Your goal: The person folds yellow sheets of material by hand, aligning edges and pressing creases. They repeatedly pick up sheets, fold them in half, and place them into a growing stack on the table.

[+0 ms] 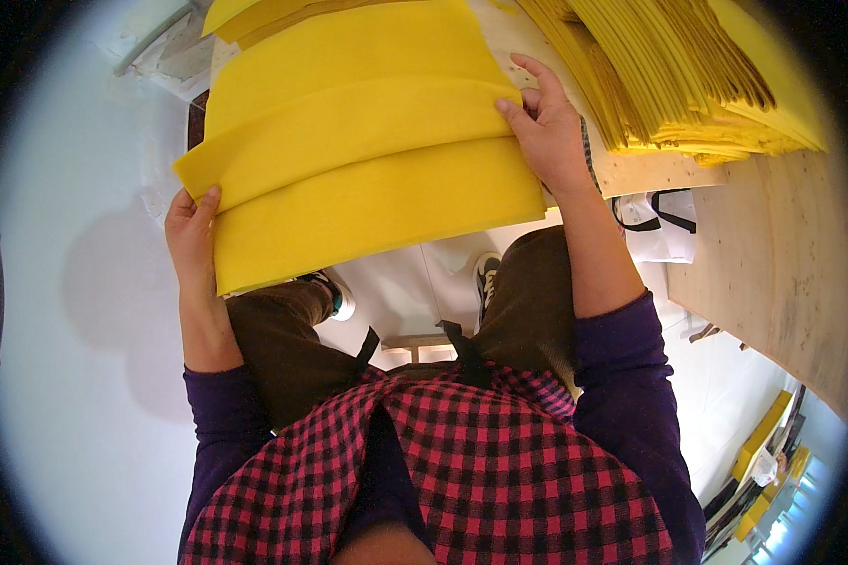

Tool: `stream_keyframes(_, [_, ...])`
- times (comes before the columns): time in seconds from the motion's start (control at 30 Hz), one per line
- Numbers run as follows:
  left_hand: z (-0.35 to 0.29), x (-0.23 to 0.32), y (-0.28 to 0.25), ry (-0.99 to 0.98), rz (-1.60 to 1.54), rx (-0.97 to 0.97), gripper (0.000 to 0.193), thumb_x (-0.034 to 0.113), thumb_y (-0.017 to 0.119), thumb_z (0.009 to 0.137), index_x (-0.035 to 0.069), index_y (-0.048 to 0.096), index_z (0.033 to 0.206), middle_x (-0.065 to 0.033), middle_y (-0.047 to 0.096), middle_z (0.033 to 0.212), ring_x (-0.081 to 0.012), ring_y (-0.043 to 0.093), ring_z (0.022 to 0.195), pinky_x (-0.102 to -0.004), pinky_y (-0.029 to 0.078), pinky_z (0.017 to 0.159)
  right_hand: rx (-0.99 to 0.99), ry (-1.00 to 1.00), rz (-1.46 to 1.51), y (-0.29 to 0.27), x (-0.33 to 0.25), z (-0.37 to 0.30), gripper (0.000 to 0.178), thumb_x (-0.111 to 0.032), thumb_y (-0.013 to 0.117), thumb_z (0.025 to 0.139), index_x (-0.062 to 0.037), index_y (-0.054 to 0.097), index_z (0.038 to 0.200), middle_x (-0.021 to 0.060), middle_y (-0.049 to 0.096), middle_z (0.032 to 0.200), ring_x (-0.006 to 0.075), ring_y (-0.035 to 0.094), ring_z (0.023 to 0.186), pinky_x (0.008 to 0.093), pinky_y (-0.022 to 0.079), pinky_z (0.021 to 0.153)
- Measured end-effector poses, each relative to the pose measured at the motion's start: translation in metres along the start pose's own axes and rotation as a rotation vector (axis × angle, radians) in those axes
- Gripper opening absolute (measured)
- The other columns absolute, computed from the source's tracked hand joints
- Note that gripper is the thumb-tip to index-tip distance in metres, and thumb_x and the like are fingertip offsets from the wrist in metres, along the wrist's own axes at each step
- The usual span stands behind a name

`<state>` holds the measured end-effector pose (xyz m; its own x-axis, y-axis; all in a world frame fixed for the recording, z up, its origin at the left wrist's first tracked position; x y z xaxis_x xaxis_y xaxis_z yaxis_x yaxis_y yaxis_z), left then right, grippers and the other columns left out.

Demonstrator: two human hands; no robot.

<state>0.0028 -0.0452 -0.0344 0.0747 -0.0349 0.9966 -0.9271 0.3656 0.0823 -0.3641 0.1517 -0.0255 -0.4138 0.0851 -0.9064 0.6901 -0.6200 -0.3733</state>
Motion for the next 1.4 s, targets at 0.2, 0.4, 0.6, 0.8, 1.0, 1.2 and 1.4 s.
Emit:
stream_keyframes(0.2, [0.002,-0.001,-0.003,-0.015,-0.017,-0.015,0.022,0.005,0.058,0.090,-0.004,0.057,0.110,-0.0086,0.065,0.101,-0.0133,0.062,0.089,-0.0257,0.048,0.080,0.010,0.031,0.015,0.002,0.001,0.004,0.052,-0.004,0.063,0.084,-0.0136,0.046,0.132,-0.0065,0.040,0.064,0.0049,0.035,0.059,0.0189,0.034,0.056])
stream_keyframes(0.4, [0.004,0.000,0.000,0.020,0.012,0.013,0.025,0.001,0.059,0.088,-0.004,0.055,0.112,-0.0088,0.066,0.101,-0.0124,0.062,0.089,-0.0231,0.048,0.078,0.019,-0.108,0.259,0.007,0.001,0.008,0.054,0.003,0.063,0.082,-0.0128,0.049,0.131,-0.0037,0.050,0.080,0.0031,0.039,0.063,0.0157,0.038,0.064])
stream_keyframes(0.6, [0.003,0.002,0.001,0.049,0.039,0.050,0.031,-0.001,0.061,0.086,-0.003,0.051,0.115,-0.0095,0.066,0.100,-0.0133,0.063,0.090,-0.0237,0.048,0.079,0.070,-0.056,0.124,0.006,0.003,0.011,0.056,0.005,0.063,0.081,-0.0131,0.048,0.132,0.0035,0.053,0.108,0.0022,0.044,0.066,0.0161,0.041,0.070])
stream_keyframes(0.8, [0.002,0.003,0.002,0.087,0.085,0.077,0.036,-0.001,0.060,0.086,-0.003,0.048,0.119,-0.0106,0.067,0.099,-0.0140,0.063,0.089,-0.0239,0.049,0.078,0.092,-0.080,0.102,0.005,-0.005,0.007,0.059,0.005,0.063,0.079,-0.0136,0.047,0.133,0.0026,0.054,0.112,0.0024,0.043,0.062,0.0157,0.041,0.064])
stream_keyframes(1.0, [0.001,0.007,0.002,0.049,0.140,0.081,0.039,-0.001,0.061,0.085,-0.003,0.046,0.122,-0.0115,0.066,0.100,-0.0143,0.063,0.090,-0.0251,0.049,0.077,0.083,-0.015,-0.074,0.005,-0.007,0.004,0.055,0.004,0.062,0.078,-0.0134,0.052,0.128,0.0024,0.055,0.117,0.0047,0.043,0.060,0.0194,0.044,0.062])
stream_keyframes(1.2, [0.004,0.006,0.001,0.058,0.130,0.084,0.043,0.000,0.061,0.084,-0.003,0.045,0.124,-0.0112,0.067,0.092,-0.0133,0.064,0.081,-0.0227,0.050,0.069,0.109,-0.293,-0.240,0.008,-0.018,0.001,0.044,0.004,0.063,0.077,-0.0132,0.060,0.117,0.0051,0.054,0.116,0.0082,0.043,0.060,0.0211,0.044,0.062])
stream_keyframes(1.4, [0.005,0.003,-0.002,0.087,0.125,0.076,0.046,0.002,0.063,0.083,-0.004,0.045,0.125,-0.0097,0.068,0.088,-0.0123,0.064,0.076,-0.0224,0.050,0.067,0.087,-0.241,-0.236,0.007,-0.017,0.000,0.039,0.005,0.061,0.078,-0.0125,0.063,0.112,0.0051,0.054,0.112,0.0087,0.043,0.062,0.0208,0.044,0.064])
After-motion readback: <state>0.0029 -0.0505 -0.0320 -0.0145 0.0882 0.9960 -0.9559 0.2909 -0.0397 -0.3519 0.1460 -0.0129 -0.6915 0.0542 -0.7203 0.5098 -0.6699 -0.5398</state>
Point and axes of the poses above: each hand's wrist, its own z-axis towards the middle knuckle, its own y-axis out of the palm, x = y × z, the point moved 3 cm from there along z, towards the middle knuckle
